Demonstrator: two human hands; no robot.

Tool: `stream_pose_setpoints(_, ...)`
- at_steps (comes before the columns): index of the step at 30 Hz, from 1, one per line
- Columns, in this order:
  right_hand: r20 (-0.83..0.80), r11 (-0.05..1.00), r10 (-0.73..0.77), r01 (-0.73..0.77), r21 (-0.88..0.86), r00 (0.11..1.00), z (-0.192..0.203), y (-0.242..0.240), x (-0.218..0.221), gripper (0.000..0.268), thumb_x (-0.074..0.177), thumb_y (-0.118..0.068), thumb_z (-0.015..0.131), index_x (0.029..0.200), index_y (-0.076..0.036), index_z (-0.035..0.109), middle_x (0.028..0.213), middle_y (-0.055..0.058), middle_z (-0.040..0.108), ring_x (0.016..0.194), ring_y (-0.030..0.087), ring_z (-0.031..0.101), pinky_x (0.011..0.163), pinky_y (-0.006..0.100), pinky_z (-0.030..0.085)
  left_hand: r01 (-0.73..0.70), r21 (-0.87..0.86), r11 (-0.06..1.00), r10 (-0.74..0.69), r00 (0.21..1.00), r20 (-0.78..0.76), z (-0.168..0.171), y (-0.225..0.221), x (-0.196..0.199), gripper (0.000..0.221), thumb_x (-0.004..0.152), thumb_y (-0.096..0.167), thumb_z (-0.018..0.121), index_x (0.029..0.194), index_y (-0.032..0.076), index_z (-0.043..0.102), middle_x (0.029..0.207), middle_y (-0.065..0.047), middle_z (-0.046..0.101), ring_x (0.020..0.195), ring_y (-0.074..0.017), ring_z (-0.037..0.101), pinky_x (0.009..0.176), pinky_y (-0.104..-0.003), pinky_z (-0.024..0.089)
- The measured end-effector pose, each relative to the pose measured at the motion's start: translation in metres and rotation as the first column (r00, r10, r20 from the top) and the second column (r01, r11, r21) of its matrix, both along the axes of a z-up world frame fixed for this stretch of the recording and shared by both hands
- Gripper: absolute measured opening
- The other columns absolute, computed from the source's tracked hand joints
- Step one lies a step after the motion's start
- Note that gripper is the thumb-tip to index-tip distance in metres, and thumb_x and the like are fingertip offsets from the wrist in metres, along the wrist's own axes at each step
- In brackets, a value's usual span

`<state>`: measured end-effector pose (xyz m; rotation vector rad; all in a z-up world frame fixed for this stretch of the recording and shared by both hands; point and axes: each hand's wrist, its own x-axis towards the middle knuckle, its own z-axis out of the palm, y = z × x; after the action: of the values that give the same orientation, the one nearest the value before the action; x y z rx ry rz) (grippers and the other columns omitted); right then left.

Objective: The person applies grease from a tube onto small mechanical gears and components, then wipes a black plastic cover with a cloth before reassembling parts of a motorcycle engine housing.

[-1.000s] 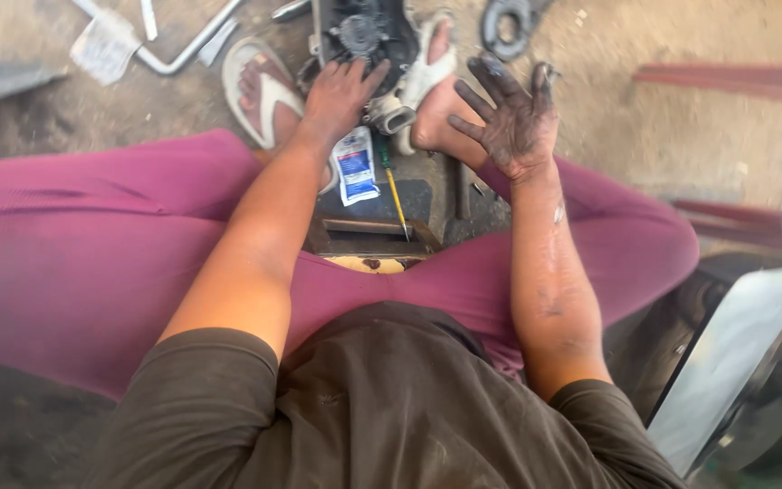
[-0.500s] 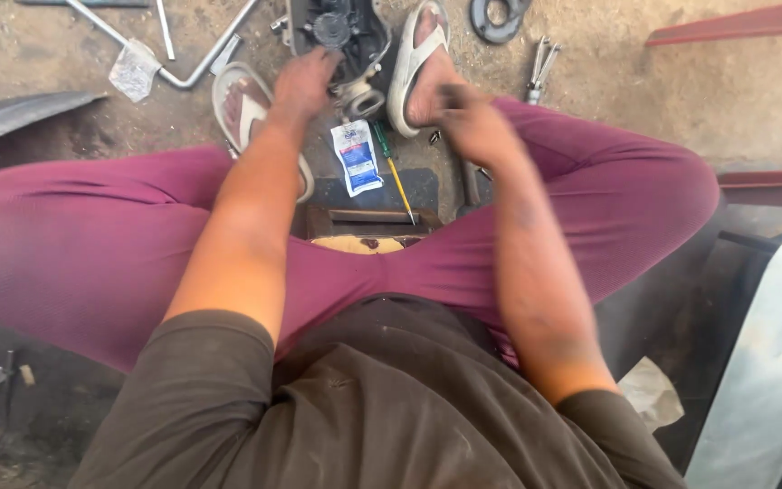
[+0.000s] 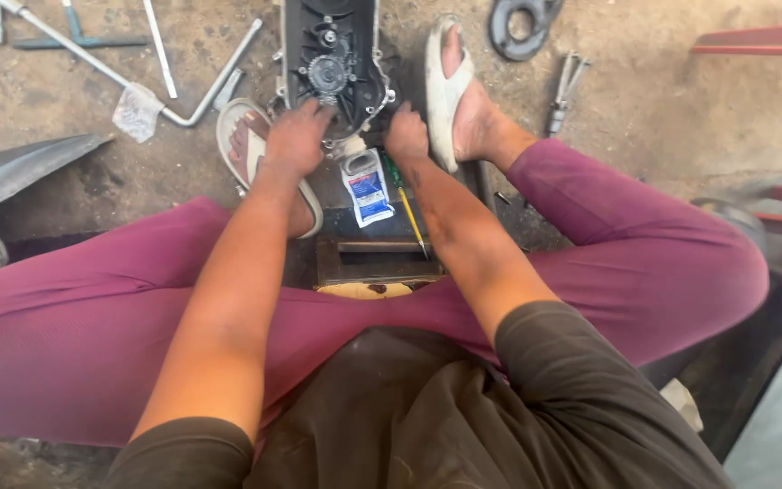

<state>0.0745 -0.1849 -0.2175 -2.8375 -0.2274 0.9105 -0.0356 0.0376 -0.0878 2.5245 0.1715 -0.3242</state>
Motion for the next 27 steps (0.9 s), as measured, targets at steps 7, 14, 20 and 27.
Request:
stream_pose_setpoints(7,0.343,0.974,0.089,-0.154,0.166,0.935,0.124,-0.036,0.01,0.036,0.089,-0.024,0.071,0.115,0.002,0.067,0.099,0.024,0.072,0.094,0.043,0.07,0.081,0.053,0.055,-0.08,-0.127,0.989,0.071,0.995,-0.075,-0.005,0.008,0.01,0.057,0.073,0.004,0.072,0.129,0.011,0.064,0.124,-0.016,0.061,0.117,-0.0385,0.06,0.097,-0.048,0.05)
stream_pose_setpoints(14,0.424,0.958,0.13,-0.224,0.181,0.896,0.368,-0.061,0.051,0.03,0.106,-0.036,0.068,0.109,-0.006,0.071,0.087,0.018,0.073,0.075,0.036,0.072,0.068,0.049,0.056,-0.474,-0.358,0.804,0.445,0.88,-0.164,0.042,-0.011,0.035,0.05,0.092,0.03,0.074,0.14,0.022,0.063,0.133,-0.01,0.07,0.124,-0.0308,0.064,0.105,-0.042,0.049)
stream_pose_setpoints(20,-0.772,-0.151,-0.411,0.799,0.582,0.485,0.472,-0.038,0.025,0.027,0.095,-0.019,0.046,0.107,-0.001,0.061,0.082,0.011,0.073,0.069,0.022,0.073,0.063,0.037,0.06,0.247,-0.885,0.394,0.293,0.879,0.375,0.133,-0.086,0.085,0.055,0.117,0.049,0.057,0.16,0.015,0.052,0.156,-0.013,0.06,0.149,-0.03,0.051,0.124,-0.043,0.038)
stream_pose_setpoints(27,-0.421,0.563,0.257,0.22,0.797,0.87,0.403,-0.024,0.021,0.026,0.103,-0.028,0.062,0.11,-0.003,0.064,0.079,0.008,0.069,0.059,0.018,0.06,0.05,0.036,0.046,-0.087,-0.875,0.477,0.581,0.778,0.239,0.212,-0.099,0.108,0.05,0.107,0.037,0.066,0.149,0.016,0.047,0.095,-0.021,0.058,0.086,-0.0338,0.054,0.078,-0.049,0.042)
